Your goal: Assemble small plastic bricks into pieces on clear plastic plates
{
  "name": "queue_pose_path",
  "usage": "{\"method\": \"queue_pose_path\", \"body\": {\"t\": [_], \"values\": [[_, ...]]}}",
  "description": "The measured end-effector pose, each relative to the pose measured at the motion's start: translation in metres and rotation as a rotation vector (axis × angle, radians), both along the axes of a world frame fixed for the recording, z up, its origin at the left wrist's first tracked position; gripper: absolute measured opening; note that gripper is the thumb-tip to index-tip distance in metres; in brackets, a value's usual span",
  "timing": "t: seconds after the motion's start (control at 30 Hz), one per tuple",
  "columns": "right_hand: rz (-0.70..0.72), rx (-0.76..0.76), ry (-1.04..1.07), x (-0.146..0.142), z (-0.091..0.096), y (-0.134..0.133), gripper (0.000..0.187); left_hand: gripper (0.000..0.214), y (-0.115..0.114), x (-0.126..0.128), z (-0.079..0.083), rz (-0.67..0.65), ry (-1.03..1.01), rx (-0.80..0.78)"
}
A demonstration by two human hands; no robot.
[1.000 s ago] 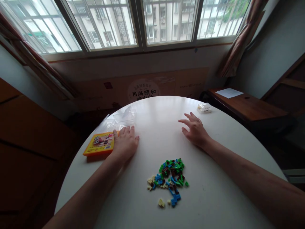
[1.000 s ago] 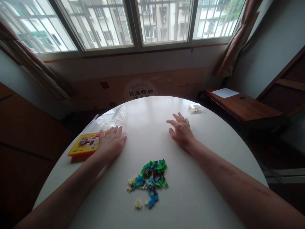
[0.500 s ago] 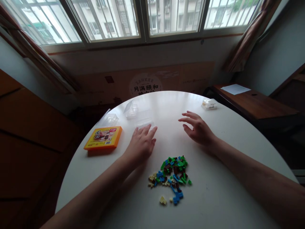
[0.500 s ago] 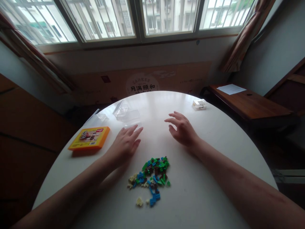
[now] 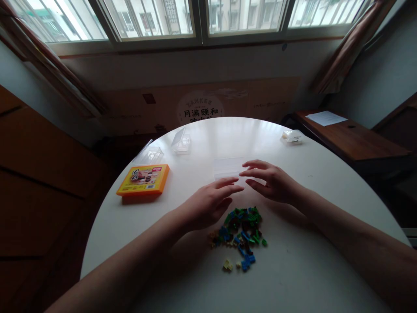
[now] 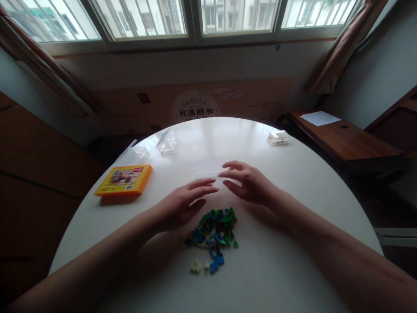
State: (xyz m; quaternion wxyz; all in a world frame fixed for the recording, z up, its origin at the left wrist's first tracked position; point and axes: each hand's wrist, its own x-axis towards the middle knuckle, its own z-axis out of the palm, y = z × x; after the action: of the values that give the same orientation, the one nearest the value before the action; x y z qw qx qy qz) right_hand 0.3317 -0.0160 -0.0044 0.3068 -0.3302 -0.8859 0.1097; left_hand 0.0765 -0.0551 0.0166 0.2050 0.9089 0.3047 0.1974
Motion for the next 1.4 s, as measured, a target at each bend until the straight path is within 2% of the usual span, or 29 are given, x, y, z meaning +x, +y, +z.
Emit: {"method": "queue_pose_path", "body": {"t": [0.13, 0.2, 0.27, 0.37, 0.47, 0.57, 0.67, 0.77, 0.9, 1.0, 1.2, 1.3, 1.4], "values": [[0.062, -0.017, -0.074, -0.001, 0.002, 0.0, 0.025, 0.039, -0.002, -0.002, 0.011, -0.053, -0.081, 0.012], [0.059, -0.013, -0.086, -0.001, 0.002, -0.001, 0.023, 0.024, -0.004, -0.004, 0.022, -0.064, -0.044, 0.067], [0.053, -0.004, -0.082, -0.002, 0.003, -0.001, 0.02, 0.012, -0.007, -0.005, 0.032, -0.087, 0.086, 0.09], [0.05, 0.019, -0.075, -0.001, 0.009, -0.004, 0.02, 0.02, -0.009, -0.009, 0.041, -0.112, 0.333, 0.007], [0.068, 0.017, -0.111, -0.003, 0.024, -0.014, 0.027, 0.022, -0.006, -0.011, 0.038, -0.113, 0.455, -0.066], [0.158, -0.052, -0.206, -0.009, 0.04, -0.031, 0.025, 0.026, -0.001, -0.011, 0.031, -0.12, 0.449, -0.091], [0.261, -0.169, -0.355, -0.018, 0.048, -0.045, 0.026, 0.029, 0.002, -0.01, 0.024, -0.123, 0.422, -0.1], [0.282, -0.232, -0.407, -0.023, 0.046, -0.05, 0.028, 0.022, 0.004, -0.011, 0.02, -0.104, 0.385, -0.127], [0.255, -0.265, -0.375, -0.017, 0.041, -0.043, 0.022, 0.011, 0.009, -0.014, 0.02, -0.087, 0.341, -0.228], [0.235, -0.305, -0.335, -0.009, 0.042, -0.036, 0.022, 0.012, 0.011, -0.014, 0.023, -0.062, 0.34, -0.255], [0.249, -0.452, -0.306, -0.004, 0.047, -0.034, 0.028, 0.036, -0.008, 0.003, 0.024, 0.09, 0.452, -0.123], [0.282, -0.461, -0.284, -0.009, 0.046, -0.038, 0.023, 0.028, -0.014, 0.008, 0.02, 0.128, 0.47, -0.065], [0.3, -0.448, -0.28, -0.013, 0.043, -0.04, 0.018, 0.02, -0.011, 0.006, 0.016, 0.126, 0.434, -0.084]]}}
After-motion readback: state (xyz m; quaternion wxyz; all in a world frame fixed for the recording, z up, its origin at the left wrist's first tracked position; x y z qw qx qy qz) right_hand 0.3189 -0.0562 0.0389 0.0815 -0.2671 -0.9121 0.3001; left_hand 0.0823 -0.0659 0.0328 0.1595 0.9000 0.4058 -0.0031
